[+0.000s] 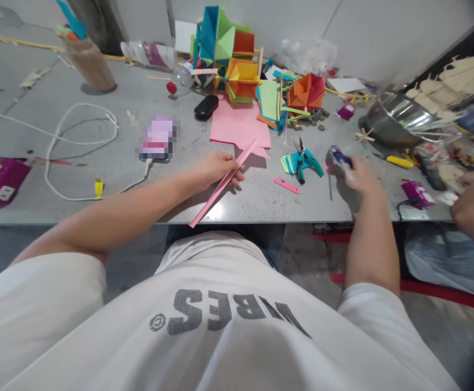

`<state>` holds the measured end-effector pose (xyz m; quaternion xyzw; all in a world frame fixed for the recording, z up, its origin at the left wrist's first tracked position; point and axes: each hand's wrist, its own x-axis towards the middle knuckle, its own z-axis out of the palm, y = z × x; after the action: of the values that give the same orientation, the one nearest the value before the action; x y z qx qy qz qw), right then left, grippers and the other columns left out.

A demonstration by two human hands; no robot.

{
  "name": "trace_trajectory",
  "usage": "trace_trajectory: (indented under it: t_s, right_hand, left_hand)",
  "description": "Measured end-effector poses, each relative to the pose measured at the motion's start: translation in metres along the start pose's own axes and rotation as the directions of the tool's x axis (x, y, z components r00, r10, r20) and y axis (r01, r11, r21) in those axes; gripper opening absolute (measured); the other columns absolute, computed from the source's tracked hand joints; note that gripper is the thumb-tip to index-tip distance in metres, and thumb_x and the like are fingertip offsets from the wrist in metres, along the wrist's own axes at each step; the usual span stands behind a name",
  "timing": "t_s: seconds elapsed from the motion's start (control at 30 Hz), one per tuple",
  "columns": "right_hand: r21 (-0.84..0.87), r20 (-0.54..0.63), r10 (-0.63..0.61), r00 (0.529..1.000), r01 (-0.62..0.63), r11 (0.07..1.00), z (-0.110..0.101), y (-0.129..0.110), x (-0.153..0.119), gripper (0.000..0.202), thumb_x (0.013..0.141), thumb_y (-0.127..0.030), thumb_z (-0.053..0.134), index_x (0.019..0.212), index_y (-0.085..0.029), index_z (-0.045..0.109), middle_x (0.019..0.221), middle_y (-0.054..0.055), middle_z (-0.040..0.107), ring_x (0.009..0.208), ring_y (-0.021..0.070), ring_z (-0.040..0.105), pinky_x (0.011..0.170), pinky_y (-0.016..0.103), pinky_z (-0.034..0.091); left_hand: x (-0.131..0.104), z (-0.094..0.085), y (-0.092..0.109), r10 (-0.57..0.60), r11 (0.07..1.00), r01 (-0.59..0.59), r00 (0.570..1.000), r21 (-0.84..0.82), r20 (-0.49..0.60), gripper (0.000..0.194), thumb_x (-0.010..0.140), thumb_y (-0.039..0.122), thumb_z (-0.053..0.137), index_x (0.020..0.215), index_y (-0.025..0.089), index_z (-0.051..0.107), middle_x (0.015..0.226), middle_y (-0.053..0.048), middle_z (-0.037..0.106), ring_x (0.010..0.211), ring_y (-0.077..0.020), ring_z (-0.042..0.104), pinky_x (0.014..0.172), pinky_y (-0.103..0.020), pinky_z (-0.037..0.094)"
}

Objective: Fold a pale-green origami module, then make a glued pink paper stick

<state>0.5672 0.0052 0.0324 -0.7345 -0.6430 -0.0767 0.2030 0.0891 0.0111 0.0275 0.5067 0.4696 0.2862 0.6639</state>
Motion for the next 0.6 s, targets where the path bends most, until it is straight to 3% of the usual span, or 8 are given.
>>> trace_trajectory:
  t_s: [0.1, 0.2, 0.27, 0.33, 0.4, 0.47, 0.53, 0.6]
  right_hand:
    - [0.105, 0.071, 0.096, 0.993, -0.103, 0.989, -0.015, -0.013, 0.020, 0.035, 0.116, -0.011, 0.049, 0.119, -0.006, 0.083, 0.087, 0.017, 0.076, 0.066, 0.0145, 0.059, 0.072, 0.043, 0.044]
    - [0.236, 0.117, 0.072, 0.990, -0.098, 0.967, -0.013, -0.056, 0.039, 0.061, 0.120, -0.012, 0.024, 0.123, -0.005, 0.084, 0.086, 0.015, 0.074, 0.072, 0.0133, 0.063, 0.076, 0.046, 0.046]
    - [0.512, 0.216, 0.017, 0.976, -0.128, 0.849, -0.002, -0.098, 0.045, 0.069, 0.124, -0.025, 0.021, 0.108, -0.005, 0.086, 0.077, 0.012, 0.066, 0.074, 0.0132, 0.061, 0.077, 0.049, 0.045]
    - [0.721, 0.290, -0.129, 0.948, -0.127, 0.681, 0.014, -0.143, 0.046, 0.071, 0.126, -0.049, 0.029, 0.105, -0.009, 0.083, 0.074, 0.006, 0.058, 0.073, 0.0133, 0.057, 0.075, 0.048, 0.046]
    - [0.843, 0.313, -0.259, 0.914, -0.142, 0.518, 0.030, -0.181, 0.042, 0.071, 0.116, -0.079, 0.046, 0.105, -0.017, 0.079, 0.073, 0.001, 0.051, 0.072, 0.0144, 0.055, 0.072, 0.045, 0.047]
    - [0.886, 0.303, -0.294, 0.906, -0.155, 0.437, 0.045, -0.206, 0.035, 0.077, 0.091, -0.103, 0.066, 0.096, -0.027, 0.071, 0.068, -0.003, 0.045, 0.067, 0.0156, 0.052, 0.065, 0.042, 0.047]
    - [0.903, 0.293, -0.306, 0.906, -0.156, 0.401, 0.057, -0.218, 0.028, 0.082, 0.074, -0.110, 0.073, 0.091, -0.031, 0.063, 0.065, -0.004, 0.043, 0.065, 0.0188, 0.052, 0.058, 0.039, 0.046]
    - [0.908, 0.290, -0.308, 0.906, -0.159, 0.387, 0.064, -0.220, 0.019, 0.083, 0.070, -0.110, 0.076, 0.092, -0.032, 0.062, 0.072, -0.001, 0.054, 0.068, 0.0215, 0.059, 0.051, 0.037, 0.044]
  left_hand:
    - [0.003, -0.002, -0.002, 0.013, 0.999, -0.013, 1.000, -0.044, -0.003, 0.014, 0.102, 0.017, 0.069, 0.088, 0.016, 0.074, 0.086, -0.012, 0.084, 0.065, -0.0170, 0.075, 0.075, -0.037, 0.070]
    - [0.004, -0.003, -0.001, 0.021, 0.996, -0.023, 1.000, -0.085, -0.015, 0.015, 0.101, 0.016, 0.068, 0.087, 0.016, 0.074, 0.084, -0.013, 0.083, 0.065, -0.0182, 0.075, 0.072, -0.038, 0.068]
    - [0.004, -0.004, 0.000, 0.020, 0.995, -0.022, 0.999, -0.097, -0.027, 0.018, 0.102, 0.014, 0.066, 0.086, 0.015, 0.073, 0.082, -0.012, 0.082, 0.063, -0.0175, 0.074, 0.065, -0.034, 0.064]
    - [0.004, -0.005, 0.002, 0.021, 0.994, -0.027, 0.998, -0.108, -0.053, 0.020, 0.103, 0.013, 0.064, 0.085, 0.015, 0.071, 0.081, -0.011, 0.082, 0.061, -0.0165, 0.073, 0.059, -0.031, 0.060]
    - [0.005, -0.006, 0.003, 0.020, 0.993, -0.031, 0.995, -0.118, -0.094, 0.019, 0.103, 0.013, 0.064, 0.085, 0.016, 0.070, 0.081, -0.010, 0.082, 0.059, -0.0155, 0.072, 0.057, -0.029, 0.058]
    - [0.006, -0.008, 0.005, 0.016, 0.993, -0.032, 0.991, -0.116, -0.133, 0.018, 0.103, 0.014, 0.065, 0.086, 0.017, 0.069, 0.081, -0.009, 0.082, 0.058, -0.0144, 0.071, 0.057, -0.027, 0.057]
    - [0.008, -0.009, 0.005, 0.014, 0.994, -0.031, 0.988, -0.106, -0.157, 0.019, 0.104, 0.016, 0.068, 0.085, 0.017, 0.068, 0.080, -0.008, 0.081, 0.058, -0.0132, 0.070, 0.056, -0.025, 0.055]
    - [0.011, -0.009, 0.004, 0.019, 0.995, -0.035, 0.986, -0.096, -0.167, 0.020, 0.104, 0.018, 0.072, 0.084, 0.017, 0.068, 0.078, -0.008, 0.081, 0.057, -0.0130, 0.069, 0.059, -0.026, 0.056]
